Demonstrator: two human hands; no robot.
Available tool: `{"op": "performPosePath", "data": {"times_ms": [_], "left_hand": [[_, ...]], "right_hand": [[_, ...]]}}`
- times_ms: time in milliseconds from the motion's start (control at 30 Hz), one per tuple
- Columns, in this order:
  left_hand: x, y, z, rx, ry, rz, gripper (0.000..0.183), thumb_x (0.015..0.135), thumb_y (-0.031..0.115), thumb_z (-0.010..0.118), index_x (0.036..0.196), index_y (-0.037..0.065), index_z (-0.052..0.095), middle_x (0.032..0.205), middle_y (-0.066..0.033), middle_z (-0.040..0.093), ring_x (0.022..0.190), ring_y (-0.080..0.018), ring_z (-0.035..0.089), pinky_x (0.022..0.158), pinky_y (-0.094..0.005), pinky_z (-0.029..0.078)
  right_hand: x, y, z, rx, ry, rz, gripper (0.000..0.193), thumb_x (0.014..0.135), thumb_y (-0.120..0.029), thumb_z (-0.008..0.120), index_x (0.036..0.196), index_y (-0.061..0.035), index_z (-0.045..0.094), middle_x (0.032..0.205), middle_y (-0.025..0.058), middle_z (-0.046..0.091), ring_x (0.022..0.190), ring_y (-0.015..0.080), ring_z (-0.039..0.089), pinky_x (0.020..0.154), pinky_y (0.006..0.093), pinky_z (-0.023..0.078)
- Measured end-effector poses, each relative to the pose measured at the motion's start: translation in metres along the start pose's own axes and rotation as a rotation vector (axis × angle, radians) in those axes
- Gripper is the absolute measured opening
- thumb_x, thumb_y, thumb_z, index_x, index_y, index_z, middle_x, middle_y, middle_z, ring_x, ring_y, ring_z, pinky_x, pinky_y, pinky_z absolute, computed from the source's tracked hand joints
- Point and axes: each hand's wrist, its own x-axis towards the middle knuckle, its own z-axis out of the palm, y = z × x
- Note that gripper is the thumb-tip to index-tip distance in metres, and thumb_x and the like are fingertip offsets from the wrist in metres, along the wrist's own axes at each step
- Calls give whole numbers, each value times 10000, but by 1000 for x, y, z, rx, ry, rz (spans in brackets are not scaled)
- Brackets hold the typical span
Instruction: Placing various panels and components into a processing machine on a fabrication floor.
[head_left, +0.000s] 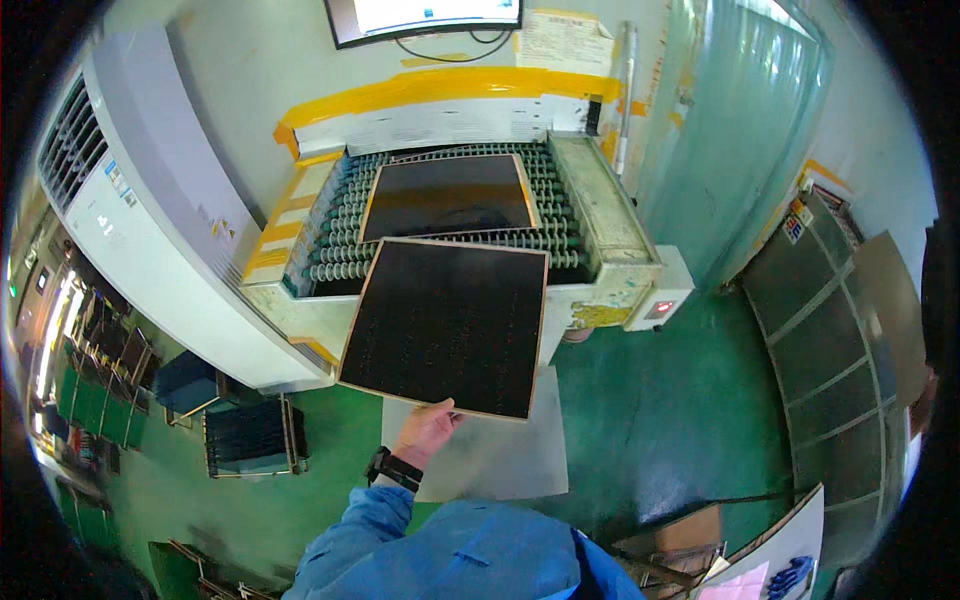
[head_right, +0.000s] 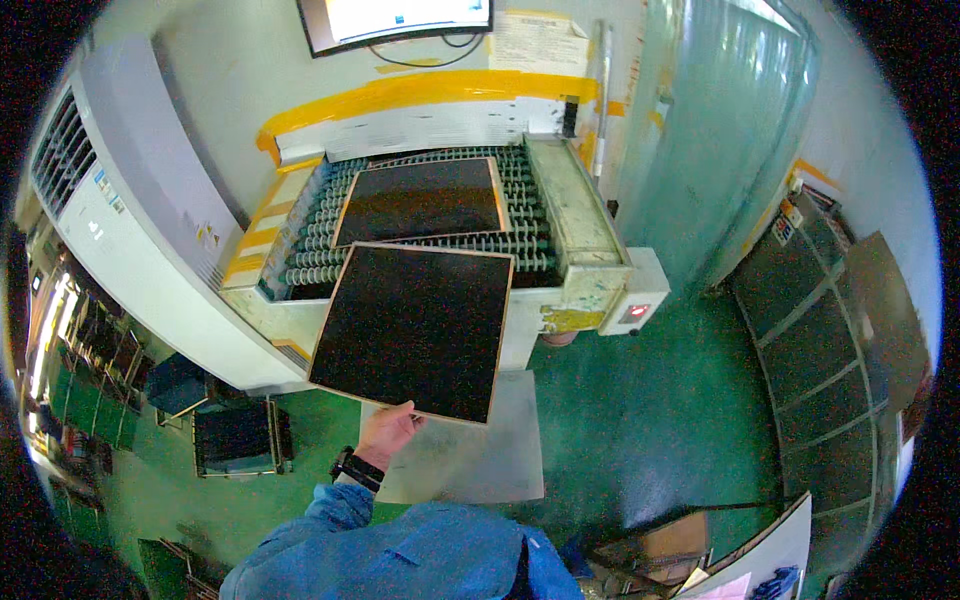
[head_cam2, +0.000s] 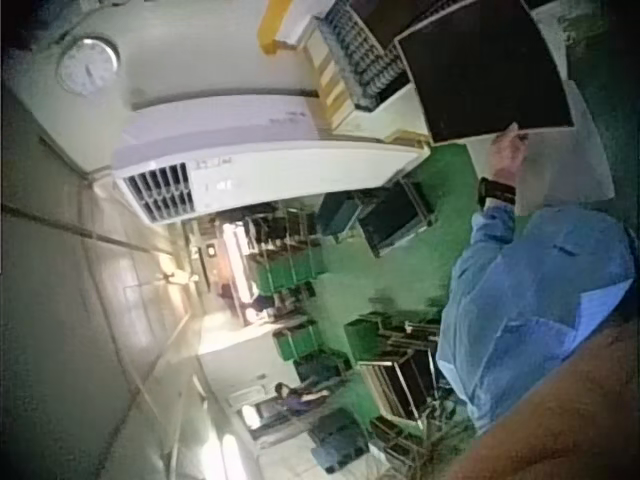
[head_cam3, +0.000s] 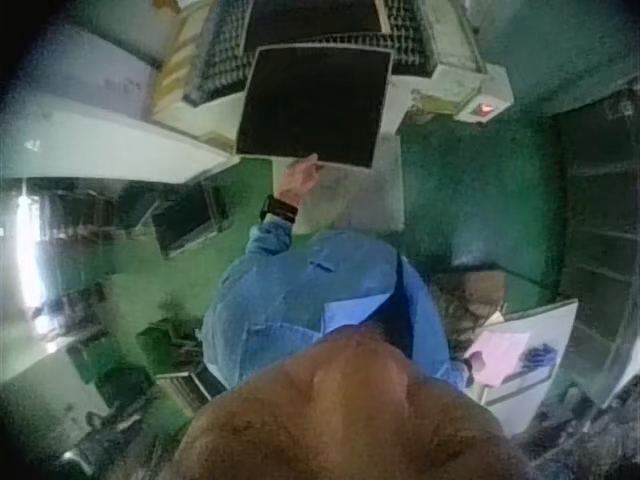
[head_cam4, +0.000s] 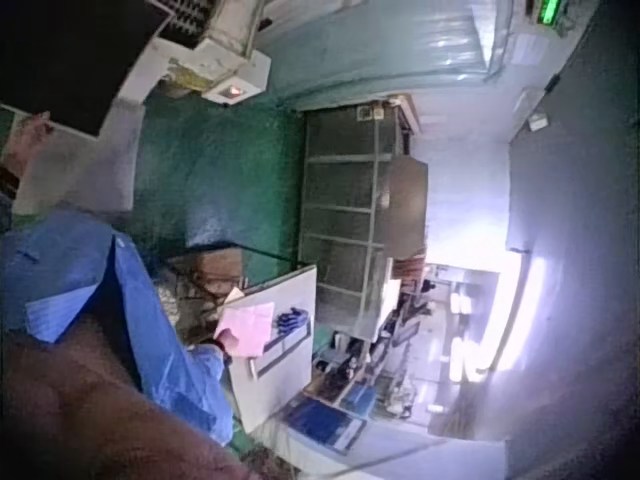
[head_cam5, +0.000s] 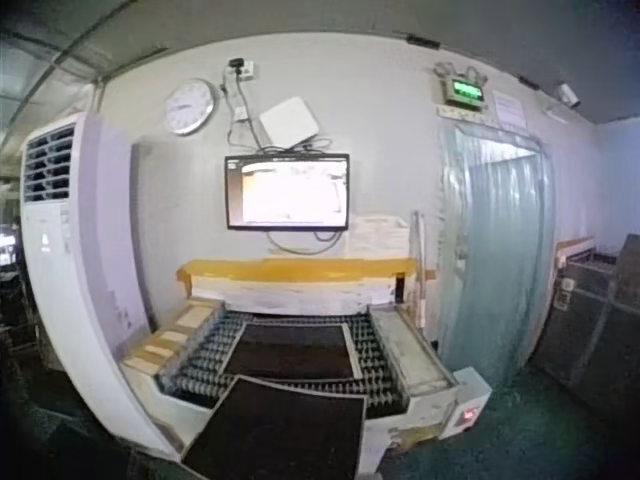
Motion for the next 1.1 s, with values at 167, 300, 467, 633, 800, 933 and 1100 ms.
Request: {"op": "performPosePath", "data": {"times_ms": [167,300,467,633,800,933,1100], "left_hand": [[23,19,1,-27,-20,6,256,922,115,549,682,85,634,798,-62,648,813,-209,619,857,-404,491],[39,25,-9,-76,-29,2,164,917,72,550,793,67,658,847,-49,652,856,-193,618,847,-395,507],[37,39,10,-114,67,22,125,918,74,551,845,46,648,852,-48,635,859,-187,616,880,-405,504],[39,44,13,-71,63,-2,122,922,79,550,855,35,642,904,-62,638,912,-185,613,907,-406,498],[48,44,20,-13,-16,-53,130,931,106,547,872,37,639,936,-76,642,942,-193,606,906,-398,491],[49,54,20,36,-74,-52,209,958,181,507,932,24,642,1002,-100,651,1005,-223,601,880,-392,479],[64,59,35,79,-158,-105,245,968,193,487,994,-2,634,1053,-126,647,1031,-241,601,876,-370,478]], "right_hand": [[-29,-29,30,-78,-43,-101,113,766,-109,595,810,-31,664,747,129,633,715,188,585,667,354,478],[-50,-42,69,-106,-207,-218,105,760,-98,592,785,-29,667,721,134,629,695,190,584,665,357,481],[-108,-32,122,-157,-423,-249,102,754,-87,588,760,-27,670,696,140,625,676,192,584,664,359,483],[-199,-77,163,-298,-999,-1010,179,741,-226,606,635,-82,605,684,86,654,622,274,631,524,410,483],[-249,-86,177,-575,-948,-1338,129,709,-250,612,667,-133,647,714,89,666,684,282,659,566,431,501],[-280,-144,159,-843,-1051,-1346,181,682,-337,600,711,-176,680,695,92,647,674,293,647,557,437,496],[-247,1,204,-611,-738,-1349,168,705,-332,579,727,-210,691,728,62,660,701,271,653,563,411,503]]}}
